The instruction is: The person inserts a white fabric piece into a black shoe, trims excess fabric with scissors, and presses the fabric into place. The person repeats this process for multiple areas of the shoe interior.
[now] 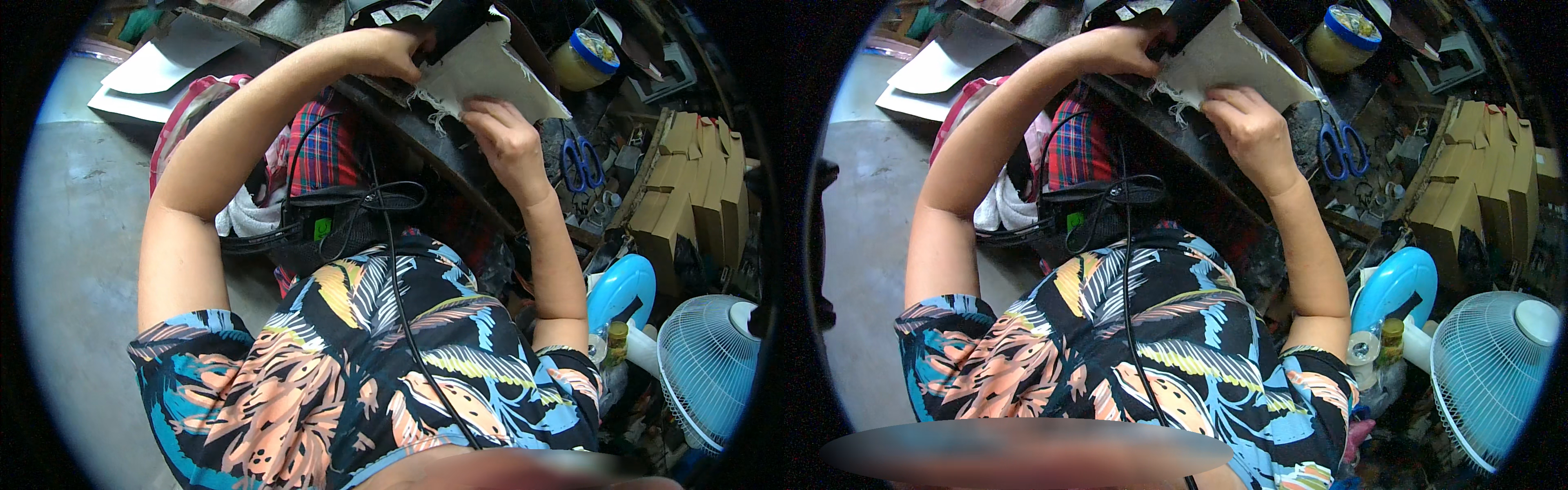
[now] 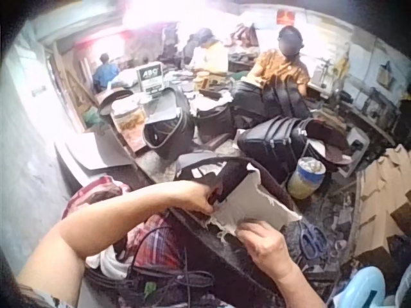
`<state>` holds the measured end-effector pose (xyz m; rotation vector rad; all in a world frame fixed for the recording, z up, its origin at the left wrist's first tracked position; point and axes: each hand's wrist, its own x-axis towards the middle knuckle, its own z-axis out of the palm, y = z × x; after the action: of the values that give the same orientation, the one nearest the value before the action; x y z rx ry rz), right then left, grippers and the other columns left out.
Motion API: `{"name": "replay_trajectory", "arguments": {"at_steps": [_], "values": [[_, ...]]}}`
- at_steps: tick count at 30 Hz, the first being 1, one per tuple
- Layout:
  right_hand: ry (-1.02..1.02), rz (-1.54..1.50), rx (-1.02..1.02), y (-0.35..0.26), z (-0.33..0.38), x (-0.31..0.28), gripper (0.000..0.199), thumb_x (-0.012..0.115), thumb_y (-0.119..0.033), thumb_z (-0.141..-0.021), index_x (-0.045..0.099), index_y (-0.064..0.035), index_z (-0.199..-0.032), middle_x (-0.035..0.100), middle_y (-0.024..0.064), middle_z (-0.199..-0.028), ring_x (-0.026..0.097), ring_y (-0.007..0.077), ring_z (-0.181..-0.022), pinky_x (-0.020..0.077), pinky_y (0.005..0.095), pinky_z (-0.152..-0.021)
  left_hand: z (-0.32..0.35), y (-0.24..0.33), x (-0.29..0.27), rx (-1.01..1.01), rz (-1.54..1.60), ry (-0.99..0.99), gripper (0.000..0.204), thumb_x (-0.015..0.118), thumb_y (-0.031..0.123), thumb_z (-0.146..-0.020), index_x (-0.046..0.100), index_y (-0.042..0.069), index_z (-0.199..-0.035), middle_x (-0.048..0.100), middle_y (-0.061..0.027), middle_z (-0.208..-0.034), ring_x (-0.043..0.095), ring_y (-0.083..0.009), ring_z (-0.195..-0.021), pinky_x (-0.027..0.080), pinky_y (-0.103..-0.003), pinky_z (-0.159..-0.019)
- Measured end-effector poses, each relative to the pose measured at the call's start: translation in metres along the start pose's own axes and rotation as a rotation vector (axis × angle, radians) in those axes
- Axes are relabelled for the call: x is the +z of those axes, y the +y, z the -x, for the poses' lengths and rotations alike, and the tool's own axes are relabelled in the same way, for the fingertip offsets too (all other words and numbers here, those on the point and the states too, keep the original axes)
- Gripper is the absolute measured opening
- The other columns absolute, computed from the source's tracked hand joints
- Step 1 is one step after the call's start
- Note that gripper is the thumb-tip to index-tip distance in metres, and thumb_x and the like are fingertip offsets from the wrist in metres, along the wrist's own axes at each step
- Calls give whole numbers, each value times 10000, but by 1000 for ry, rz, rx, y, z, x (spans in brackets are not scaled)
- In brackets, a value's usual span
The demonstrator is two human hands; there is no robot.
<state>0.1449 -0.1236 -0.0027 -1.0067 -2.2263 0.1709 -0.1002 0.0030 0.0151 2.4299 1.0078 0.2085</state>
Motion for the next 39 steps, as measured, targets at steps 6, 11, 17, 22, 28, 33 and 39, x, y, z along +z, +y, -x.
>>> {"name": "replay_trajectory", "arguments": {"at_steps": [6, 11, 17, 22, 28, 33, 39], "values": [[-107, -1, -47, -2, 5, -8, 166, 716, 19, -785, 673, -19, -941, 709, 118, -1029, 679, 300, -972, 557, 378, -814, -4, 7, -5, 186, 14, -56, 383, 712, 178, -701, 599, 63, -1049, 619, -135, -954, 584, -273, -926, 461, -366, -847], [-128, -97, 144, -6, -2, -14, 160, 700, -50, -856, 668, -23, -1011, 704, 126, -992, 679, 313, -915, 555, 367, -772, -4, 7, -8, 185, -5, -77, 385, 693, 160, -709, 647, 109, -1088, 655, -129, -1092, 597, -273, -1034, 452, -348, -939], [51, 4, 5, 4, -45, 5, 164, 692, -133, -869, 678, -37, -1001, 675, 126, -951, 636, 320, -932, 527, 399, -812, -7, -6, 2, 99, 141, -11, 522, 711, 168, -730, 609, 134, -1241, 665, -165, -1156, 634, -307, -1077, 484, -382, -949], [55, 97, 27, 10, -55, 36, 247, 736, -155, -835, 709, -51, -1058, 678, 111, -1058, 627, 311, -1006, 526, 404, -849, -1, -10, -6, -25, 82, 160, 504, 720, 225, -791, 596, 137, -1271, 696, -180, -1076, 670, -332, -999, 526, -409, -876], [81, 108, 54, 10, -48, 38, 262, 770, -190, -799, 739, -112, -1046, 679, 63, -1022, 626, 286, -999, 533, 391, -838, 1, 2, -7, -212, -206, -19, 407, 655, 369, -872, 688, 27, -1090, 664, -246, -1101, 641, -414, -1009, 512, -444, -882], [66, 119, 31, 9, -52, 37, 292, 768, -208, -776, 738, -179, -1065, 656, 47, -1022, 609, 287, -1022, 538, 400, -842, -3, -2, -3, -136, -276, 5, 316, 622, 307, -888, 724, 72, -1073, 694, -190, -1084, 666, -369, -998, 540, -423, -867], [66, 141, 39, 9, -50, 37, 247, 751, -194, -795, 735, -158, -1038, 656, 50, -1049, 599, 302, -1042, 531, 419, -839, -11, -2, -13, 76, -653, -195, 250, 587, 130, -891, 738, 143, -1090, 700, -132, -1080, 657, -303, -1048, 537, -390, -894]]}}
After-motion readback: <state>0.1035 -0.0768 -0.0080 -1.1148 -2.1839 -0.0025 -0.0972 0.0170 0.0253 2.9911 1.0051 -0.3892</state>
